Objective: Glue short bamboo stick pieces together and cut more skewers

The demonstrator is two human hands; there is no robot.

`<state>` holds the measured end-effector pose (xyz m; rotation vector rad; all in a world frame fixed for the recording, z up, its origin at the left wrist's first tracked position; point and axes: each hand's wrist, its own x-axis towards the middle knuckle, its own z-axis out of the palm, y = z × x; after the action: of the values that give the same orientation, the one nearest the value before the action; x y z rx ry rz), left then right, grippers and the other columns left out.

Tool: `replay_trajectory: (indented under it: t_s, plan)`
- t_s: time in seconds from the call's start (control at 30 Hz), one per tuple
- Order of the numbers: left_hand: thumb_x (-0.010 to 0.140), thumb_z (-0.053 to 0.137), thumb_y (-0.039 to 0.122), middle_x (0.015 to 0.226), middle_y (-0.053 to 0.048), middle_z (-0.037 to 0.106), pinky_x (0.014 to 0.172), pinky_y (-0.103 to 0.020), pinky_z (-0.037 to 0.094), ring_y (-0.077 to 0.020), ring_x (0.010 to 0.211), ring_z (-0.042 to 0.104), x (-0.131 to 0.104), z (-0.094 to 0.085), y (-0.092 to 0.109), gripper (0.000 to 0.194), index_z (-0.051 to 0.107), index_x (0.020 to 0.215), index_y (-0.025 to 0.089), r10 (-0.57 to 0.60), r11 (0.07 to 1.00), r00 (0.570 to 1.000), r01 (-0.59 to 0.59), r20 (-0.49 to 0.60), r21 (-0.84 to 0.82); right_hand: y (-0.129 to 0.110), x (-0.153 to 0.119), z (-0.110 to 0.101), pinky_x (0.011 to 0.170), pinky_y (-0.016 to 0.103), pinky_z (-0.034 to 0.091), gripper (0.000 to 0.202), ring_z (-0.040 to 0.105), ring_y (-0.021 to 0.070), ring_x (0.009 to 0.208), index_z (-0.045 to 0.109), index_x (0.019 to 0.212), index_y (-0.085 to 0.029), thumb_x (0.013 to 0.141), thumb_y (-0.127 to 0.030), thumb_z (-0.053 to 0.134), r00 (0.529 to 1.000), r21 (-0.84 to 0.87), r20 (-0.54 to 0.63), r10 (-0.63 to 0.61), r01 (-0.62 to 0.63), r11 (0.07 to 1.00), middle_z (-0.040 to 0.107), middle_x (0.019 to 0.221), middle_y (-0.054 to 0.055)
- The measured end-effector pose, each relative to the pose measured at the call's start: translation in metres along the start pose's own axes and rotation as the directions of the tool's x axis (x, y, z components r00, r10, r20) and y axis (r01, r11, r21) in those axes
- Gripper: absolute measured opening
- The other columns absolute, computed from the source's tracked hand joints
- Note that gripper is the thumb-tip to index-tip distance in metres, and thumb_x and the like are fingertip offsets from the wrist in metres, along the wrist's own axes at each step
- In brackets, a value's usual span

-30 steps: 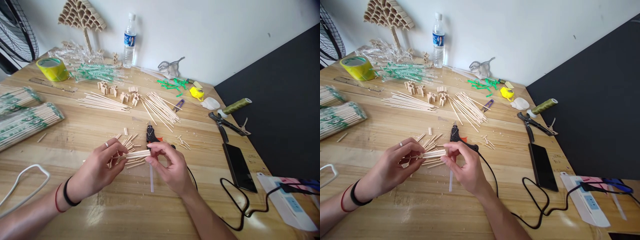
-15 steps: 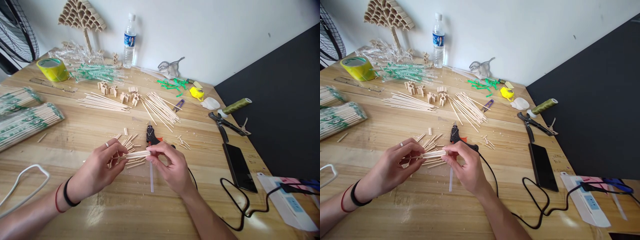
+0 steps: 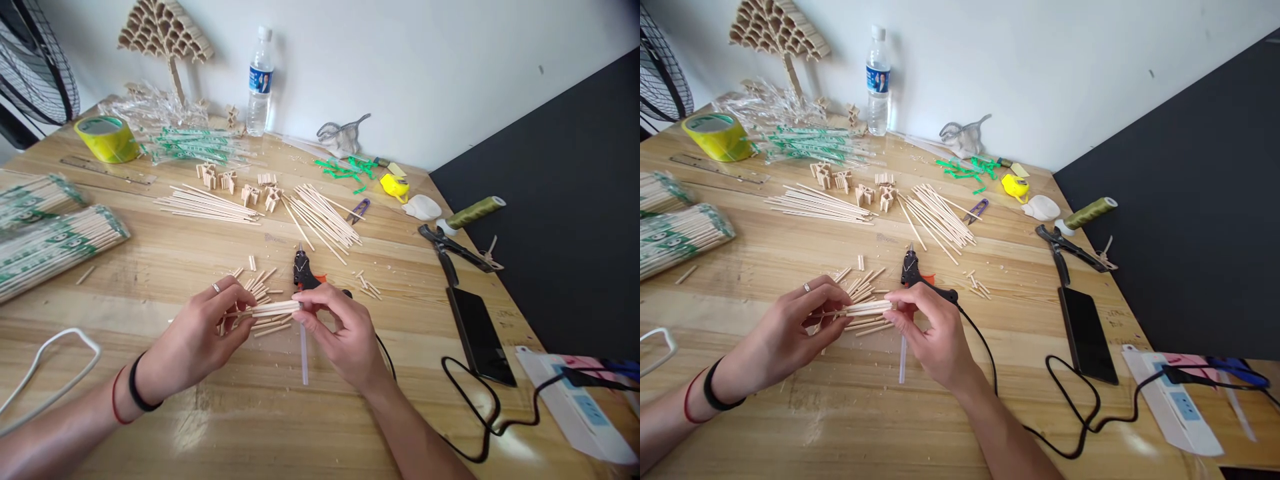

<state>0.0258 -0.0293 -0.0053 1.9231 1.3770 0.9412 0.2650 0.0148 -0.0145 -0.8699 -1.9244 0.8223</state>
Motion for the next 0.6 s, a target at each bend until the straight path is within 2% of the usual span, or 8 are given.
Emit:
replay_trajectory:
  t_s: [0.2,0.37,0.47,0.6]
  plan:
    - [0.097,0.060,0.016,0.084,0.000,0.062,0.053,-0.019,0.046,-0.0085,0.061,0.057,0.000,0.000,0.002,0.007,0.066,0.093,0.018,0.009,1.000,1.000,-0.009,-0.006,0.012,-0.001,-0.001,0.000,0.072,0.025,0.058,0.013,0.069,0.0141,0.074,0.074,0.108,-0.023,0.096,-0.016,0.071,0.999,0.004,0.008,0.033,-0.033,0.999,0.072,0.084,0.000]
    - [0.099,0.061,0.020,0.083,0.000,0.062,0.054,-0.020,0.046,-0.0093,0.062,0.057,0.001,-0.001,-0.004,0.007,0.067,0.096,0.018,-0.008,0.999,1.000,0.008,-0.012,0.045,0.002,-0.002,0.001,0.069,0.025,0.057,0.023,0.068,0.0147,0.073,0.068,0.121,-0.023,0.098,-0.025,0.069,0.985,0.017,0.013,0.174,-0.174,0.985,0.071,0.086,0.000]
    - [0.100,0.061,0.021,0.082,0.001,0.061,0.057,-0.021,0.046,-0.0103,0.064,0.057,0.003,-0.003,-0.012,0.006,0.066,0.098,0.018,-0.022,0.997,0.999,0.024,-0.028,0.071,0.006,-0.001,0.002,0.064,0.025,0.055,0.017,0.067,0.0152,0.072,0.070,0.115,-0.023,0.098,-0.026,0.068,0.976,-0.051,0.009,0.216,-0.216,0.975,0.071,0.085,0.001]
    - [0.099,0.061,0.023,0.083,0.001,0.060,0.058,-0.023,0.045,-0.0118,0.066,0.057,0.006,-0.005,-0.020,0.006,0.065,0.096,0.019,-0.043,0.995,0.996,0.050,-0.082,0.087,0.013,0.001,0.002,0.070,0.028,0.055,0.010,0.066,0.0162,0.073,0.070,0.106,-0.022,0.099,-0.024,0.064,0.983,-0.162,-0.027,0.183,-0.185,0.969,0.071,0.084,0.002]
